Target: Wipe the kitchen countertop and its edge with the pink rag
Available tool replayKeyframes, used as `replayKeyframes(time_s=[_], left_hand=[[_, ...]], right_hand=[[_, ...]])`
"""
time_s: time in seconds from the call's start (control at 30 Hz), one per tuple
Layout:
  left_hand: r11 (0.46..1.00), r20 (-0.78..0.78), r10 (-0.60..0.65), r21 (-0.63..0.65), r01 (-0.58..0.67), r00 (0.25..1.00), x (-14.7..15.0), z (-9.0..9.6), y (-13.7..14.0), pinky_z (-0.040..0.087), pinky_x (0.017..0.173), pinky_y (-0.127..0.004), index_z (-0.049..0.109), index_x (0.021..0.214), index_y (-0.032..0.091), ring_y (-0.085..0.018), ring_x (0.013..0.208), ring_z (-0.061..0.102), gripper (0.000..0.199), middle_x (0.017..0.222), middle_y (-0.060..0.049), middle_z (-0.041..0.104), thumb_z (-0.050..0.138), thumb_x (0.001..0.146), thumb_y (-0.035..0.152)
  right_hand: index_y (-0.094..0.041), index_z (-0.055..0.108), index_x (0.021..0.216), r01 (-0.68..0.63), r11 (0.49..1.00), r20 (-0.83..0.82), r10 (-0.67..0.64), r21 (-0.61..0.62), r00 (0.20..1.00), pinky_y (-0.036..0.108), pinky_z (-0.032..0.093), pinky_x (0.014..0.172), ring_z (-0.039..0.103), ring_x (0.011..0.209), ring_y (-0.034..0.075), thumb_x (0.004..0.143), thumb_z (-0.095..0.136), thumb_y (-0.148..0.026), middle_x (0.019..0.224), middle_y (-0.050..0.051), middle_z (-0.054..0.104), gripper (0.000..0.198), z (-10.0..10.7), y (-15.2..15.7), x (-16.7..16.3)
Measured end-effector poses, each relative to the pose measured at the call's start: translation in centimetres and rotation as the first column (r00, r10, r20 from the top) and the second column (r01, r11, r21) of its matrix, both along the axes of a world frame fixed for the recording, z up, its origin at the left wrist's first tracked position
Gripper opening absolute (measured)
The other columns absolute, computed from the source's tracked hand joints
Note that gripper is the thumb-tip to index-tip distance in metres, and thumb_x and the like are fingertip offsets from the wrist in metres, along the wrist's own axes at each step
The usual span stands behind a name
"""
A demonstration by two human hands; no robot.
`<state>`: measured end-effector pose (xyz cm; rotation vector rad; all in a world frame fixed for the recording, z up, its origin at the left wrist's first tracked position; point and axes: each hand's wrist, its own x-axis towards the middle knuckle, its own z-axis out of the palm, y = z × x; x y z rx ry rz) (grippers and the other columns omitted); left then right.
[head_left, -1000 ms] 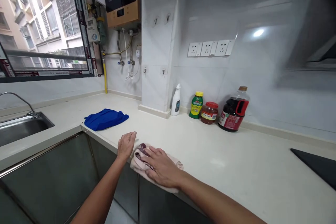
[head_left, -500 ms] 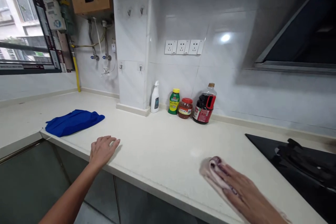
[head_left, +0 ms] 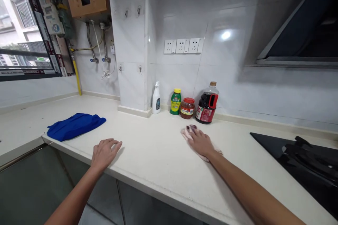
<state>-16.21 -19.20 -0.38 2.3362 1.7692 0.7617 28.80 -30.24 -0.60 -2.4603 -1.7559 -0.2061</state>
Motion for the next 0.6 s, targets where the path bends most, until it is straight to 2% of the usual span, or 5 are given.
replayKeyframes(time_s=[0.13,0.3,0.43,0.53,0.6], left_hand=[[1.0,0.012,0.011,0.01,-0.011,1.0,0.0,0.2,-0.3,0.037,0.111,-0.054,0.076,0.11,0.03,-0.033,0.137,0.05,0.051,0.138,-0.008,0.068,0.039,0.094,0.061],[0.999,0.014,0.011,0.032,-0.012,1.0,0.0,0.0,-0.7,0.037,0.111,-0.05,0.077,0.11,0.029,-0.031,0.134,0.052,0.052,0.137,-0.008,0.068,0.038,0.095,0.06],[0.998,0.019,0.021,0.054,-0.022,1.0,0.0,-0.1,-0.8,0.037,0.111,-0.049,0.077,0.107,0.029,-0.031,0.134,0.053,0.049,0.137,-0.008,0.069,0.04,0.095,0.058],[0.998,0.021,0.021,0.062,-0.022,1.0,-0.1,-0.2,-0.7,0.037,0.111,-0.049,0.077,0.106,0.03,-0.031,0.135,0.052,0.047,0.138,-0.007,0.068,0.041,0.095,0.057],[0.998,0.016,0.015,0.055,-0.016,1.0,-0.2,-0.2,-0.5,0.036,0.112,-0.05,0.077,0.107,0.029,-0.031,0.136,0.051,0.049,0.138,-0.007,0.068,0.04,0.094,0.058]], right_hand=[[-0.027,0.04,0.156,-0.293,0.956,-0.035,0.292,-0.011,0.956,0.051,0.021,0.12,0.018,0.151,0.03,0.104,0.033,-0.045,0.167,0.007,0.022,0.055,0.4,2.3,-8.7],[-0.033,0.036,0.158,-0.609,0.793,-0.12,0.603,-0.021,0.789,0.052,0.019,0.122,0.013,0.153,0.029,0.103,0.04,-0.046,0.169,0.002,0.015,0.056,0.7,-0.5,-17.8],[-0.03,0.036,0.158,-0.742,0.67,-0.198,0.731,0.022,0.653,0.057,0.015,0.123,0.009,0.154,0.031,0.101,0.046,-0.043,0.168,0.005,0.017,0.06,0.6,-4.1,-21.3],[-0.031,0.04,0.155,-0.764,0.644,-0.192,0.756,0.047,0.626,0.056,0.017,0.123,0.01,0.154,0.03,0.097,0.054,-0.042,0.167,0.005,0.021,0.06,0.4,-6.5,-22.1],[-0.033,0.04,0.154,-0.756,0.653,-0.172,0.751,0.053,0.637,0.057,0.02,0.121,0.012,0.153,0.032,0.094,0.059,-0.04,0.167,0.005,0.022,0.063,0.2,-8.0,-22.1]])
